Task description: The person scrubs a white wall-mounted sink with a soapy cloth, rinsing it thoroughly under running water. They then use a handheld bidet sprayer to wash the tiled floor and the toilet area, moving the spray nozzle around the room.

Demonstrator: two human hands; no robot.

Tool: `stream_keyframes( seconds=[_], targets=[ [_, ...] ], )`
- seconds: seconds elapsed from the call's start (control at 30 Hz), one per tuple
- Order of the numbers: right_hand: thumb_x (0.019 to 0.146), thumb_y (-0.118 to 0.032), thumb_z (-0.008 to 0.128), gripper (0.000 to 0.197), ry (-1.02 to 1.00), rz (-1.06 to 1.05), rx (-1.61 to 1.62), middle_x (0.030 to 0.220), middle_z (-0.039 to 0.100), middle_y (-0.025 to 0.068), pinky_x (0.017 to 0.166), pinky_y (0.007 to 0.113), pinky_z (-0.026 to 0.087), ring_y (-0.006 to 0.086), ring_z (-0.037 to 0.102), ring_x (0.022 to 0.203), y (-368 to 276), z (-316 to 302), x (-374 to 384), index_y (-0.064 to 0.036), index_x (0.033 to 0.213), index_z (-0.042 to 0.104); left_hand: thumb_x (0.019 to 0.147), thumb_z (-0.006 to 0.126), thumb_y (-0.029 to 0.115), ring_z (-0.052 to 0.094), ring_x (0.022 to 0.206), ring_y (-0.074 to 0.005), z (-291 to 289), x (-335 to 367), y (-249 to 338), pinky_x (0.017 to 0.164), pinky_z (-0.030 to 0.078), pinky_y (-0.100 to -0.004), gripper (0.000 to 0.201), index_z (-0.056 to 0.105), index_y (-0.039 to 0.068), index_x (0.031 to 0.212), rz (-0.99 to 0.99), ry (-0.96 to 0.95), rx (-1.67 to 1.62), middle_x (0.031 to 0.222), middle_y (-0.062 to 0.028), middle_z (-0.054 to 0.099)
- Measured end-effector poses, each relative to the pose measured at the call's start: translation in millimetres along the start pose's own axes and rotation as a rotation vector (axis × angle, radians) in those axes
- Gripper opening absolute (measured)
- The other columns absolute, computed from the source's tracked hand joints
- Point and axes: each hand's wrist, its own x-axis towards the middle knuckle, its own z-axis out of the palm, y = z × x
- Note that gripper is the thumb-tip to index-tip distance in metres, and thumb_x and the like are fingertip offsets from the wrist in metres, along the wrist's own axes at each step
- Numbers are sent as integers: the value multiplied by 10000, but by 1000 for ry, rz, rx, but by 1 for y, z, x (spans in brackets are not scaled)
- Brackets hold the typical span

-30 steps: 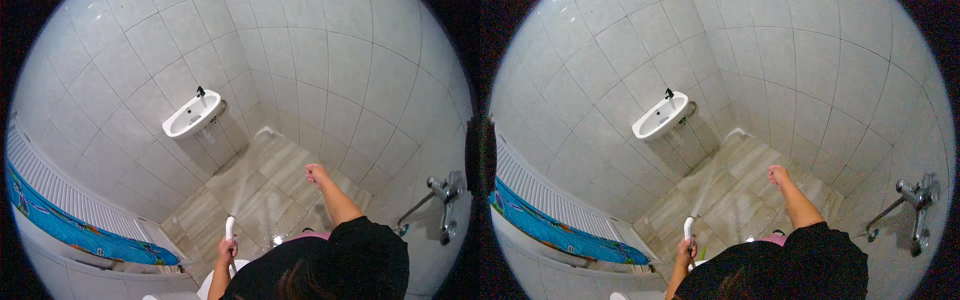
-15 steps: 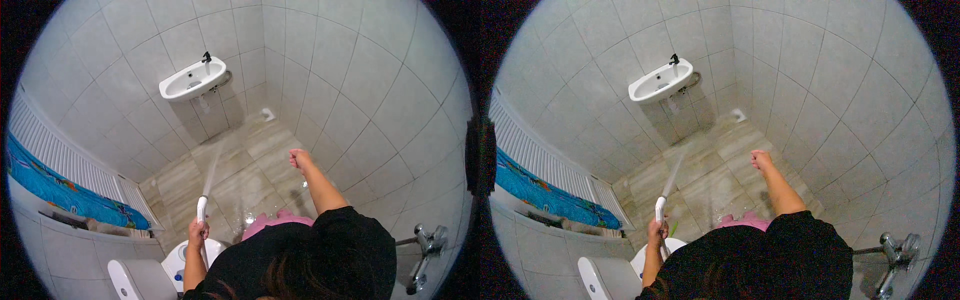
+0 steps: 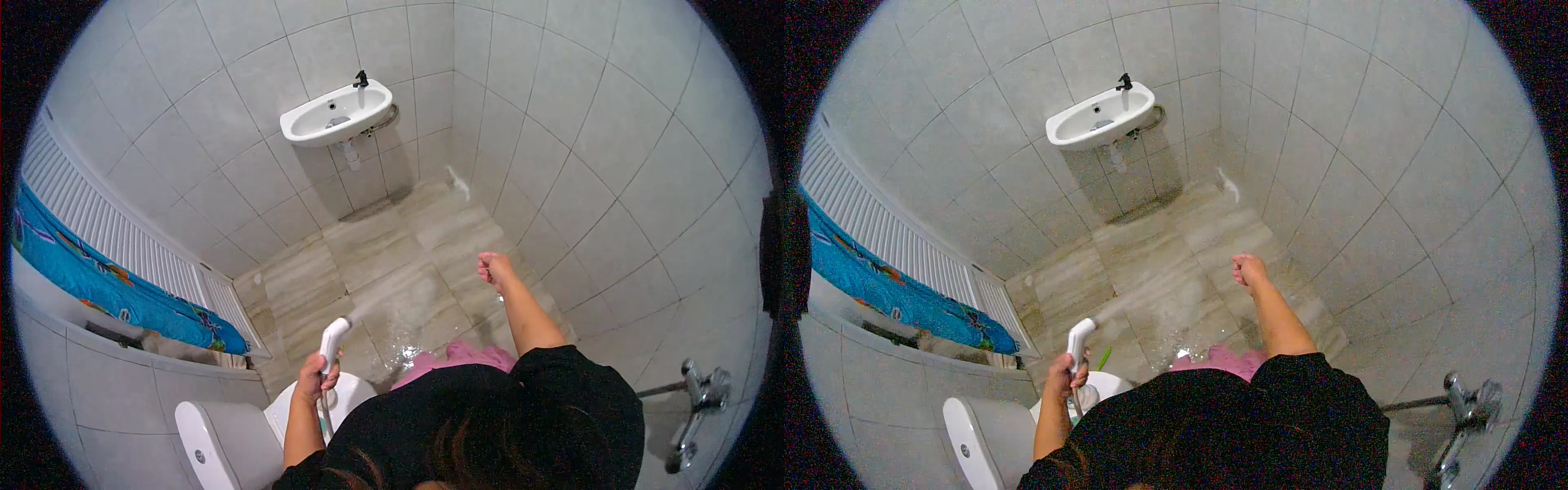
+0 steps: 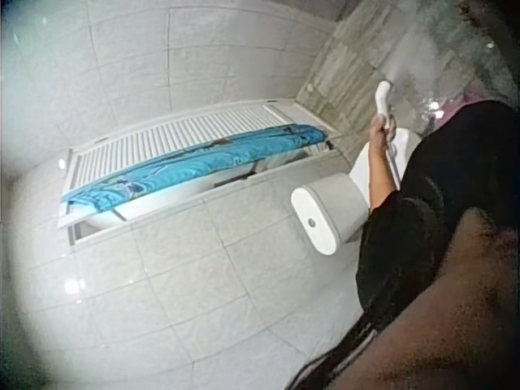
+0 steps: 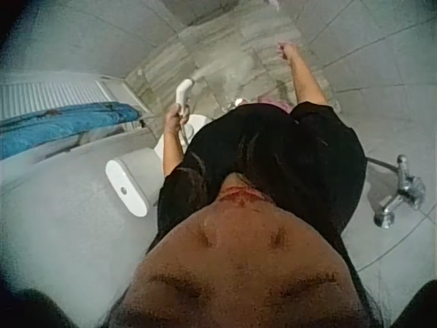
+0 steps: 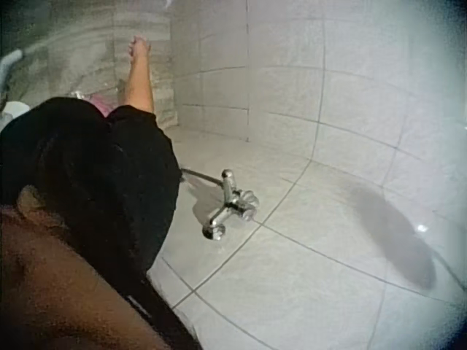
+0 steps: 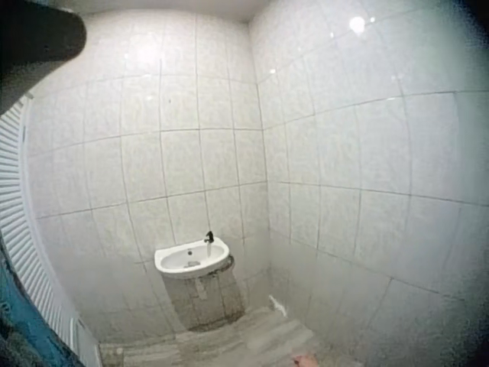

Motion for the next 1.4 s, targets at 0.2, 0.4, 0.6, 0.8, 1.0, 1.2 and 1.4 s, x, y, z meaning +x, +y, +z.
stream_keyframes(
  seconds=[0.2,0.4,0.6,0.8,1.0,1.2,1.4],
  targets=[
    [790,-150,487,99,46,-39,15,606,469,-8,354,211,336,83,444,458,30,-13,-25,-82,854,522,751,506,462,277,314,-89,-5,5,10,295,227,-210,532,435,9,1020,34,-56,38,504,-35,367],
    [771,-160,506,114,159,-36,106,619,473,3,366,217,345,95,450,465,59,-43,-49,-88,857,523,758,488,481,284,318,-89,-18,13,15,300,237,-211,532,407,35,1037,161,-4,52,509,-28,383],
    [780,-172,483,130,239,-42,80,636,479,1,380,224,367,104,463,492,59,-53,-73,-86,869,524,781,479,444,304,322,-85,-13,20,11,307,248,-202,483,423,34,1030,203,-4,183,512,-30,399],
    [786,-129,452,152,193,-71,84,634,478,7,380,211,365,94,460,487,42,-39,-85,-55,909,502,797,472,405,310,327,-81,-15,26,-3,308,248,-200,436,426,41,1032,200,15,169,524,-28,405],
    [795,-133,446,151,83,-57,53,619,477,8,373,202,359,87,450,459,37,-27,-64,-44,908,493,802,474,361,311,329,-73,-4,21,-8,302,248,-190,383,426,47,1017,252,139,173,531,-25,408],
    [798,-153,466,137,31,-1,-73,623,483,7,384,212,381,91,461,469,22,-16,-17,-65,898,496,779,498,288,301,337,-52,9,28,-22,308,233,-184,319,465,51,990,295,272,227,541,-5,407],
    [815,-104,410,166,-127,25,-198,694,505,15,474,235,425,110,494,560,-12,8,21,-73,941,512,771,527,271,320,375,-47,30,43,-39,336,240,-180,276,489,82,970,211,363,296,544,17,401]
  ],
)
